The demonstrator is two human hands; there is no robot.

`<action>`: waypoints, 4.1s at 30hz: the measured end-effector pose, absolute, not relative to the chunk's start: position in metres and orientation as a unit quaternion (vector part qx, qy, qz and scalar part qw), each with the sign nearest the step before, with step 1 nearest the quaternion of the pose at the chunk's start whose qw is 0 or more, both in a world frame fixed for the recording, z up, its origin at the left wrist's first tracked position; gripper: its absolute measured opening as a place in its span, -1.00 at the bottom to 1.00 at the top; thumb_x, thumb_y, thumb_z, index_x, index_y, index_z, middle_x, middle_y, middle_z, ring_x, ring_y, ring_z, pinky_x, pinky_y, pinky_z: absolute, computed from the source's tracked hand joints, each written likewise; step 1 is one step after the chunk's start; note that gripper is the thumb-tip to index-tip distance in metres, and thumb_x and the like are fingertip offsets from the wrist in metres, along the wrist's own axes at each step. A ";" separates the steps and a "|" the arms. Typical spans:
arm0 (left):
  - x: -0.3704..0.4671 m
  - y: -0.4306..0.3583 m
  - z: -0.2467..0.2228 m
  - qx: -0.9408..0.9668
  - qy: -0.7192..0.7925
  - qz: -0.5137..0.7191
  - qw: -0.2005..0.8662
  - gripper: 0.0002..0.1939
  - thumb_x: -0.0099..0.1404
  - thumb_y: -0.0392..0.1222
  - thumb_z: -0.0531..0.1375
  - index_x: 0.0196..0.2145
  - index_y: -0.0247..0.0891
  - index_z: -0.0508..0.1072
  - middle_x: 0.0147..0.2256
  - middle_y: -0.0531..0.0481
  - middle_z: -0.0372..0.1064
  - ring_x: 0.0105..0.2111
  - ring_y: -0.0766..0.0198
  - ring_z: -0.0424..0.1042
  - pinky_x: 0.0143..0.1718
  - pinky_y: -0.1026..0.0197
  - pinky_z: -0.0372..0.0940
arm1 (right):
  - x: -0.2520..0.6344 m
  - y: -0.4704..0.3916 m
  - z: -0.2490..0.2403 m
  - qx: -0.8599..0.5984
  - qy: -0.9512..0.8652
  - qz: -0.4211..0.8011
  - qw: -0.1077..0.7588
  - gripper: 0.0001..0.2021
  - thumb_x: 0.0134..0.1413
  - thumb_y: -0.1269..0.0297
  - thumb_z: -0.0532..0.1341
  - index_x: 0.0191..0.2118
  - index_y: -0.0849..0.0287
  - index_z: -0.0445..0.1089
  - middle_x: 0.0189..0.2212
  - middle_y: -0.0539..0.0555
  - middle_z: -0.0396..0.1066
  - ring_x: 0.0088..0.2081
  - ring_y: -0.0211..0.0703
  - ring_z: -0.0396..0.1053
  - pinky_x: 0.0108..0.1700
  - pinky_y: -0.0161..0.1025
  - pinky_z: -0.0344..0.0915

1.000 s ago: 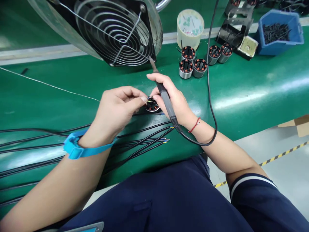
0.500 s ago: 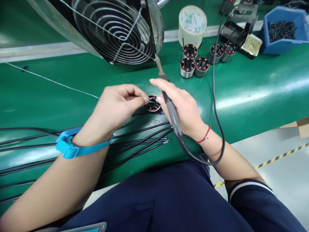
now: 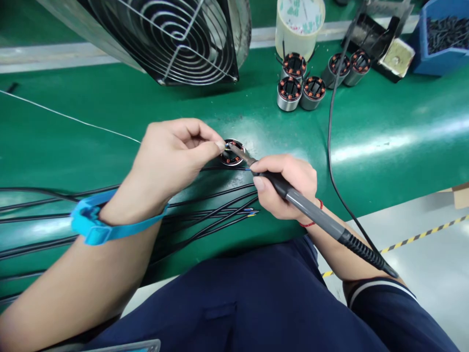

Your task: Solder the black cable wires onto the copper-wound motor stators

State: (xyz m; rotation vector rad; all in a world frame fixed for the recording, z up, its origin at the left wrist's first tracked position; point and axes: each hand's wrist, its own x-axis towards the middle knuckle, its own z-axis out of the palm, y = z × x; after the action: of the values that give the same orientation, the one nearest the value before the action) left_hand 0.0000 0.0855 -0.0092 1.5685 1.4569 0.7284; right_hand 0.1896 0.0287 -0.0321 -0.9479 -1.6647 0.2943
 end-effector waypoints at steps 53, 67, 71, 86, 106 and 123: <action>-0.006 0.093 -0.005 0.460 0.526 0.328 0.635 -0.93 -0.15 -0.30 0.28 -0.59 -0.32 0.49 -0.72 0.14 0.19 -0.71 0.50 0.08 -0.68 0.35 -0.10 | 0.176 0.083 -0.031 -0.427 -0.667 0.465 0.395 -0.62 0.13 0.59 0.22 0.01 0.14 0.18 -0.41 -0.19 0.34 -0.39 -0.38 0.38 -0.24 -0.42 0.36; -0.015 0.090 -0.012 0.498 0.477 0.366 0.625 -0.89 -0.06 -0.33 0.35 -0.54 -0.27 0.47 -0.66 0.14 0.27 -0.69 0.48 0.12 -0.67 0.34 -0.04 | 0.173 0.075 -0.021 -0.355 -0.745 0.410 0.387 -0.63 0.23 0.51 0.15 0.14 0.27 0.24 -0.18 -0.10 0.33 -0.25 -0.45 0.38 -0.10 -0.39 0.34; -0.016 0.089 -0.015 0.499 0.453 0.392 0.625 -0.85 -0.04 -0.32 0.38 -0.53 -0.28 0.46 -0.66 0.15 0.28 -0.71 0.48 0.12 -0.69 0.35 -0.03 | 0.171 0.072 -0.022 -0.384 -0.748 0.402 0.362 -0.62 0.23 0.46 0.17 0.14 0.17 0.26 -0.30 -0.13 0.36 -0.28 -0.38 0.42 -0.11 -0.37 0.36; -0.015 0.086 -0.014 0.493 0.461 0.393 0.624 -0.83 -0.06 -0.26 0.38 -0.52 -0.30 0.45 -0.71 0.18 0.21 -0.72 0.47 0.11 -0.70 0.38 0.01 | 0.165 0.063 -0.039 -0.437 -0.728 0.366 0.381 -0.40 0.05 0.55 0.14 0.24 0.15 0.13 -0.19 -0.04 0.40 -0.24 -0.31 0.41 -0.08 -0.29 0.42; -0.020 0.083 -0.008 0.551 0.503 0.312 0.589 -0.84 0.07 -0.18 0.32 -0.45 -0.22 0.39 -0.63 0.16 0.18 -0.64 0.39 0.09 -0.63 0.28 -0.01 | 0.164 0.061 -0.048 -0.431 -0.691 0.401 0.420 -0.47 0.12 0.43 0.15 0.22 0.05 0.15 -0.19 -0.03 0.40 -0.29 -0.29 0.43 -0.12 -0.25 0.47; -0.021 0.085 -0.011 0.636 0.471 0.284 0.542 -0.80 0.14 -0.07 0.27 -0.37 -0.27 0.45 -0.44 0.03 0.40 -0.44 0.28 0.32 -0.38 0.23 0.21 | 0.174 0.052 -0.050 -0.443 -0.720 0.268 0.463 -0.55 0.13 0.39 0.21 0.15 0.05 0.20 -0.28 -0.03 0.43 -0.22 -0.16 0.45 -0.02 -0.11 0.43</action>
State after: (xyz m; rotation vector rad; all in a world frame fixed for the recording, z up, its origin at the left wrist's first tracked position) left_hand -0.0214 0.0847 -0.0114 1.5100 1.1189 0.6745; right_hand 0.1738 0.0515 -0.0502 -1.0882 -1.7695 0.6579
